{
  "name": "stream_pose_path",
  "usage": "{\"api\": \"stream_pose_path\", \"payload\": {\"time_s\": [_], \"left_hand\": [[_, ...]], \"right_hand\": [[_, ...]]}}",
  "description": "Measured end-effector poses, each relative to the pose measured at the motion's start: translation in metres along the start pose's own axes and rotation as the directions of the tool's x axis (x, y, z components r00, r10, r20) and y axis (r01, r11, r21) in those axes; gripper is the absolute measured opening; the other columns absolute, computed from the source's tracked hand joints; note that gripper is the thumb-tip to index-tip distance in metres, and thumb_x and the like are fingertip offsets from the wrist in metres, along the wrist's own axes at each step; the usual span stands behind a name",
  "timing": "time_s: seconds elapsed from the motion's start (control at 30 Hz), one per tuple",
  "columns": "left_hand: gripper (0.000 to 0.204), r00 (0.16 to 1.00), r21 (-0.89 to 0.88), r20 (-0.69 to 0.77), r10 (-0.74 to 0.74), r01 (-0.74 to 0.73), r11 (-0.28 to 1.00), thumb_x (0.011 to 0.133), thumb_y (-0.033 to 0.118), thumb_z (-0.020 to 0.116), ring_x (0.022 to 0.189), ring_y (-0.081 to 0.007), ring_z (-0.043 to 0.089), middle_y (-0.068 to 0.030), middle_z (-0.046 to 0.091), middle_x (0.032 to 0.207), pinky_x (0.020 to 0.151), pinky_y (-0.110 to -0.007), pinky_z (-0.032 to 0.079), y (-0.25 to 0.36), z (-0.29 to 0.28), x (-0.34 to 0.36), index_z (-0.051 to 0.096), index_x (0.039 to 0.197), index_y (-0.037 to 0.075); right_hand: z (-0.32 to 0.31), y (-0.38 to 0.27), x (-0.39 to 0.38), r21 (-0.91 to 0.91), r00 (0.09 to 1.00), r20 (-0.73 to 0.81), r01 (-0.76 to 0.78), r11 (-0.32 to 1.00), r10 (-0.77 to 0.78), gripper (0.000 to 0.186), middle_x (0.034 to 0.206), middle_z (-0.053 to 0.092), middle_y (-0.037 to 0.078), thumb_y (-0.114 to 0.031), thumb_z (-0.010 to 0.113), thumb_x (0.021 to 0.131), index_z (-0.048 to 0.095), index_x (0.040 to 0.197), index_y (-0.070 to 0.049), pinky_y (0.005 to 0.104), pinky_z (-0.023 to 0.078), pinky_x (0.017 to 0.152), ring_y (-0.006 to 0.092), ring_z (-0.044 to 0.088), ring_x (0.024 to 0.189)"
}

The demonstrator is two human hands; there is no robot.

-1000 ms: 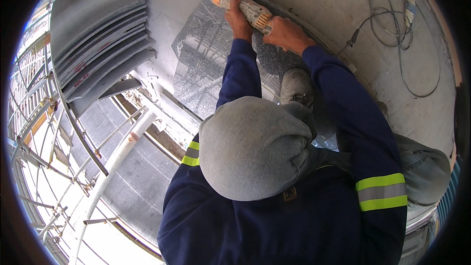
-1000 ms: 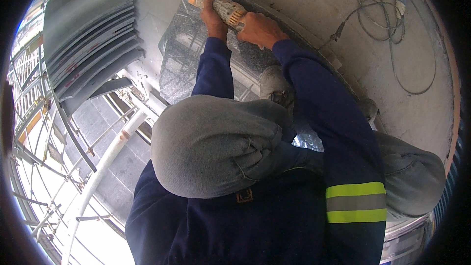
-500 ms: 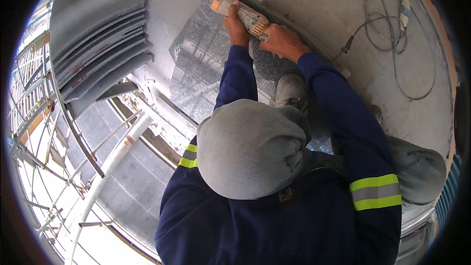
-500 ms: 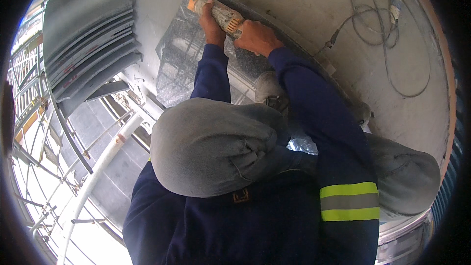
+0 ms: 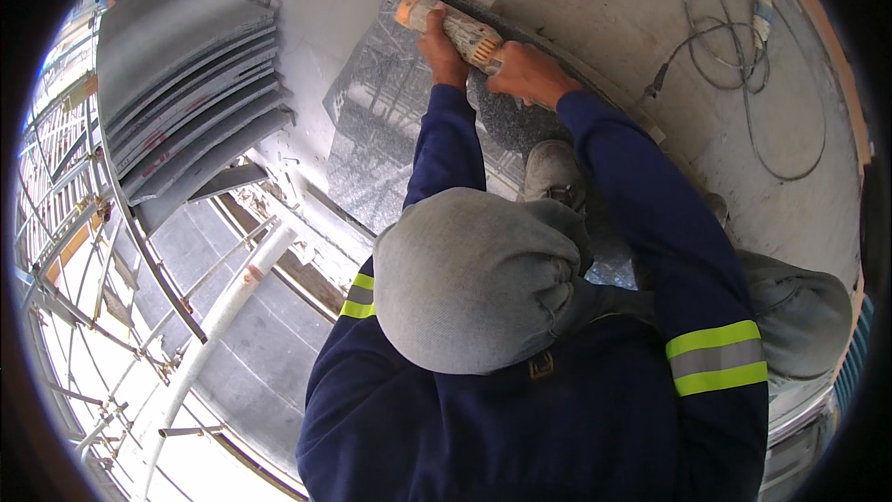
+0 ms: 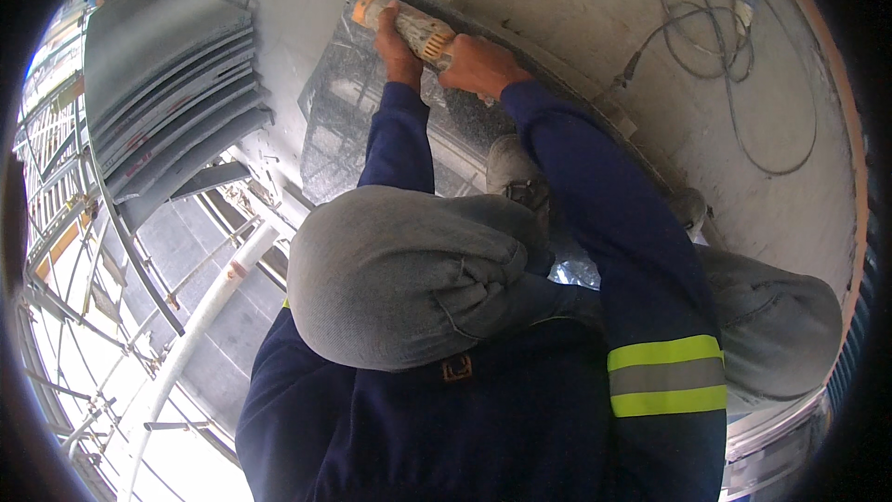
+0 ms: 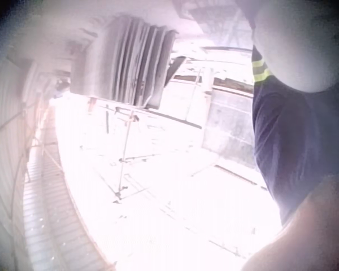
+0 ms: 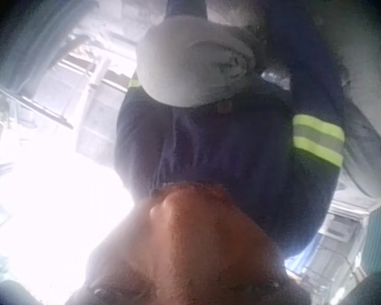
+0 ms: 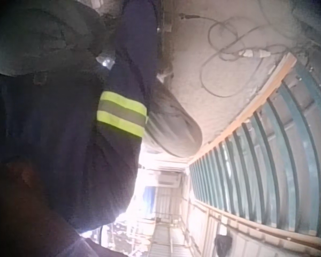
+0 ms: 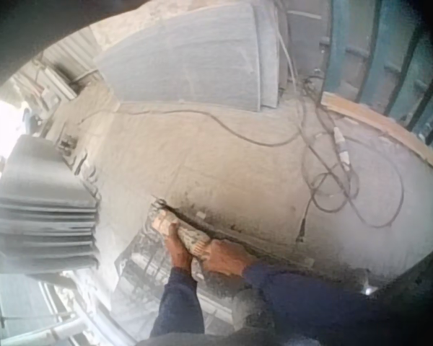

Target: The person removes a long metal strip from a curved surface, places it on the floor, and then uses an angle grinder to cut a metal sheet. The person handles the metal strip and sheet directly and operates the grinder with both hands.

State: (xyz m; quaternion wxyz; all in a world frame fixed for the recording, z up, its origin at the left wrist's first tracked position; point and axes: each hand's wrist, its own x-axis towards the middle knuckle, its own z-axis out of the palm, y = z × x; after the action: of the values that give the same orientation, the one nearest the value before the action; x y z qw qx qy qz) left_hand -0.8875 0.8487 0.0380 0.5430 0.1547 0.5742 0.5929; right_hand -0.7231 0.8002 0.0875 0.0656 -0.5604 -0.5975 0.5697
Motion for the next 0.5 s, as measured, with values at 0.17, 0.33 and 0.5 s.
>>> {"api": "stream_pose_path", "payload": {"time_s": [0.17,0.33,0.5], "left_hand": [[0.034,1.0,0.002,-0.005,0.029,-0.029,1.0,0.087,0.022,0.069,0.076,-0.0242,0.065,-0.0107,0.062,0.09,0.07,-0.039,0.055,0.003,0.0,-0.004,0.06,0.108,-0.003],[0.034,0.999,0.01,-0.015,0.04,-0.04,0.999,0.087,0.022,0.069,0.076,-0.0246,0.066,-0.0111,0.064,0.091,0.07,-0.039,0.055,-0.001,-0.002,-0.003,0.061,0.108,-0.004],[0.04,1.0,0.052,-0.004,0.016,-0.016,0.998,0.088,0.026,0.07,0.079,-0.0254,0.067,-0.0103,0.062,0.093,0.072,-0.041,0.056,0.0,0.003,-0.013,0.058,0.113,-0.003]], "right_hand": [[-0.002,-0.006,-0.001,0.024,1.0,0.016,-0.017,1.0,0.016,0.043,0.071,0.069,0.022,-0.023,0.073,0.073,0.065,0.1,0.009,0.0387,0.055,0.054,0.0275,0.067,0.051],[0.001,0.0,-0.005,0.026,1.0,0.003,0.009,1.0,-0.009,0.042,0.071,0.071,0.022,-0.025,0.071,0.075,0.068,0.099,0.009,0.0403,0.06,0.066,0.0295,0.072,0.058],[0.002,0.003,-0.008,-0.034,1.0,-0.022,-0.012,0.999,0.011,0.045,0.073,0.072,0.022,-0.028,0.072,0.074,0.069,0.101,0.007,0.0426,0.06,0.074,0.032,0.074,0.067]]}}
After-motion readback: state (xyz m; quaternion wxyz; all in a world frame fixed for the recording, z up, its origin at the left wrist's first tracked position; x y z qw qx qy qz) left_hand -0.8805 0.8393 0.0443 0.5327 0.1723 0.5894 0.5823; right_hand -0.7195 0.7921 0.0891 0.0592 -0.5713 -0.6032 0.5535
